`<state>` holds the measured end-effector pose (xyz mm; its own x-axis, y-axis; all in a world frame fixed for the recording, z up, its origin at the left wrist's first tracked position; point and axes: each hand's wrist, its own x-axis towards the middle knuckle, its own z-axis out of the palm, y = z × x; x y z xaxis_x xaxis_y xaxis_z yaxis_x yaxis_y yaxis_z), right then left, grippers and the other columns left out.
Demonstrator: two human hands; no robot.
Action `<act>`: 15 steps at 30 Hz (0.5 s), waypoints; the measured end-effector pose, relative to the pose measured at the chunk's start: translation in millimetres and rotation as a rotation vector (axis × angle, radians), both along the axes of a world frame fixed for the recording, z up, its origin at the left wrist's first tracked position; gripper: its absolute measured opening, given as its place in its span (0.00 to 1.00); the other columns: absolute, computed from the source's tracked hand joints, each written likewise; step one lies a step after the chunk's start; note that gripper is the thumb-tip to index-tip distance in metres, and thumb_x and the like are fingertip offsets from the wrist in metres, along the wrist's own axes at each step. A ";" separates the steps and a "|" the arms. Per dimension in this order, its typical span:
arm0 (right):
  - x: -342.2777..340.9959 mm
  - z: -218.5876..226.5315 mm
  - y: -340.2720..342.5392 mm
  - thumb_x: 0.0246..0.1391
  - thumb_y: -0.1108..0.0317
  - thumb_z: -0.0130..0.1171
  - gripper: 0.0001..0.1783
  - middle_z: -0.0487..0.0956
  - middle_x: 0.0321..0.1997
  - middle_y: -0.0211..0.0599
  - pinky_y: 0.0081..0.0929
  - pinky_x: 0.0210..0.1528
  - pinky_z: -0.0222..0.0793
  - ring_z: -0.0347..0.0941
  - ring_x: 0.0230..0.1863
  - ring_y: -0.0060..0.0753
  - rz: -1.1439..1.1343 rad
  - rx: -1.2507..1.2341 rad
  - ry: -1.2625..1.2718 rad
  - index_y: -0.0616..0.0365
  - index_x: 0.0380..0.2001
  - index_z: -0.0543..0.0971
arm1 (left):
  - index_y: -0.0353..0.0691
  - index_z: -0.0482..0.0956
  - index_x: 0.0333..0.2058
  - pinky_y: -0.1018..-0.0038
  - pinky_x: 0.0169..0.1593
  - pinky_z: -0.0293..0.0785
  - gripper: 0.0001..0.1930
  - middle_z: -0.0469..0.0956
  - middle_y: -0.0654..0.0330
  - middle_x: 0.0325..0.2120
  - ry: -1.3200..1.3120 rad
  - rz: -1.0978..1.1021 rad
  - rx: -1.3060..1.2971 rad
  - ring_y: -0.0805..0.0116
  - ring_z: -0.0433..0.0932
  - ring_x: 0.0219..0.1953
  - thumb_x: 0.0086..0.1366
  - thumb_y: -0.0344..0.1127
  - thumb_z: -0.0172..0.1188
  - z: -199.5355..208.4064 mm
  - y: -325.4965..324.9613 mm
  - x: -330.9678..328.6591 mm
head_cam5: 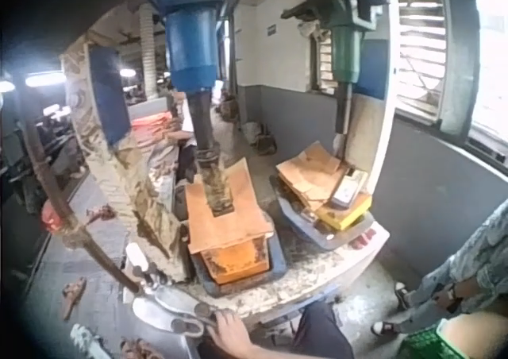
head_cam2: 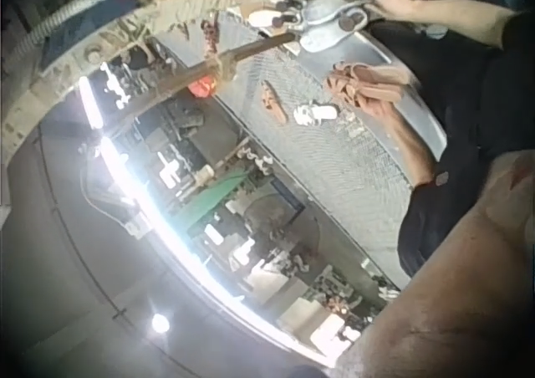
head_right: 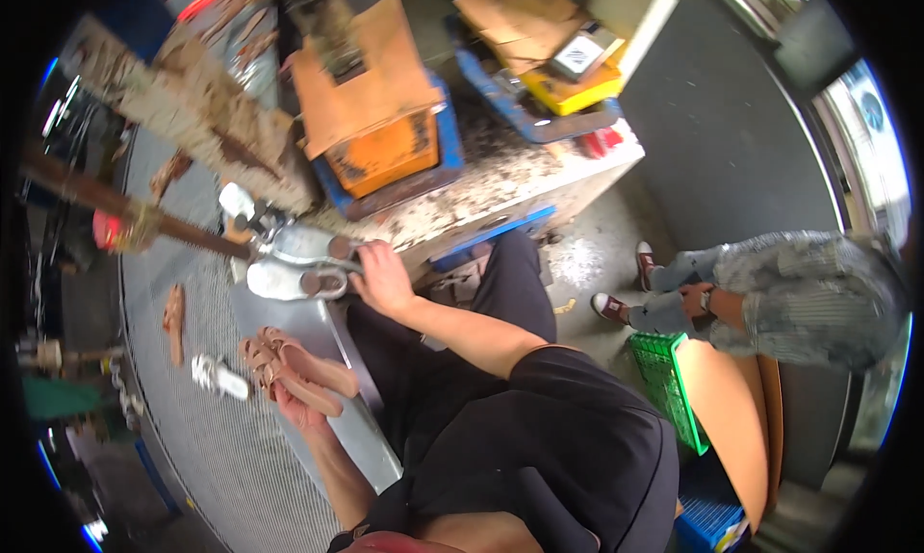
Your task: Assemble and press soles onto sandal uppers using a mechanical press.
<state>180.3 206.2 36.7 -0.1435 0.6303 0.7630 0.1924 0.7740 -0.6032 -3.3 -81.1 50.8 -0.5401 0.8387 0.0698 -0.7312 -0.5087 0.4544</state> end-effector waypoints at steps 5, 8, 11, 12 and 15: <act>4.6 0.1 86.8 0.56 0.60 0.72 0.26 0.80 0.53 0.53 0.49 0.68 0.70 0.75 0.59 0.61 0.010 0.068 -0.008 0.63 0.51 0.76 | 0.41 0.62 0.76 0.46 0.79 0.59 0.33 0.66 0.51 0.75 0.168 -0.029 -0.039 0.48 0.64 0.76 0.79 0.45 0.58 12.6 109.7 -10.7; 25.9 8.1 91.9 0.56 0.58 0.70 0.20 0.80 0.48 0.50 0.52 0.57 0.76 0.78 0.53 0.60 0.215 0.152 -0.046 0.60 0.43 0.77 | 0.40 0.64 0.75 0.45 0.78 0.62 0.33 0.68 0.51 0.74 0.224 -0.029 -0.070 0.48 0.67 0.75 0.79 0.46 0.59 18.5 146.8 -18.0; 64.7 20.4 58.2 0.53 0.64 0.71 0.22 0.81 0.51 0.49 0.49 0.62 0.77 0.78 0.58 0.58 0.169 0.241 0.076 0.60 0.49 0.77 | 0.39 0.66 0.74 0.44 0.77 0.63 0.32 0.70 0.51 0.73 0.257 0.025 -0.099 0.47 0.69 0.73 0.78 0.46 0.60 21.9 154.7 -26.3; 84.5 16.0 48.3 0.53 0.65 0.71 0.24 0.81 0.53 0.49 0.49 0.64 0.77 0.78 0.60 0.58 0.172 0.195 0.072 0.61 0.51 0.77 | 0.39 0.66 0.74 0.44 0.77 0.63 0.32 0.70 0.50 0.72 0.239 0.034 -0.121 0.46 0.69 0.73 0.78 0.46 0.60 26.6 157.9 -22.3; 140.9 -6.9 22.3 0.52 0.67 0.71 0.27 0.81 0.57 0.52 0.48 0.65 0.77 0.78 0.62 0.59 0.123 0.095 0.067 0.63 0.55 0.76 | 0.38 0.66 0.74 0.43 0.78 0.63 0.33 0.70 0.50 0.72 0.260 0.015 -0.162 0.45 0.68 0.73 0.78 0.47 0.60 34.8 171.3 -20.1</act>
<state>321.2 228.5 29.8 -0.1622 0.5359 0.8285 0.0549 0.8432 -0.5347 -23.4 90.2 85.6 -0.5337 0.8425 0.0731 -0.5726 -0.4236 0.7019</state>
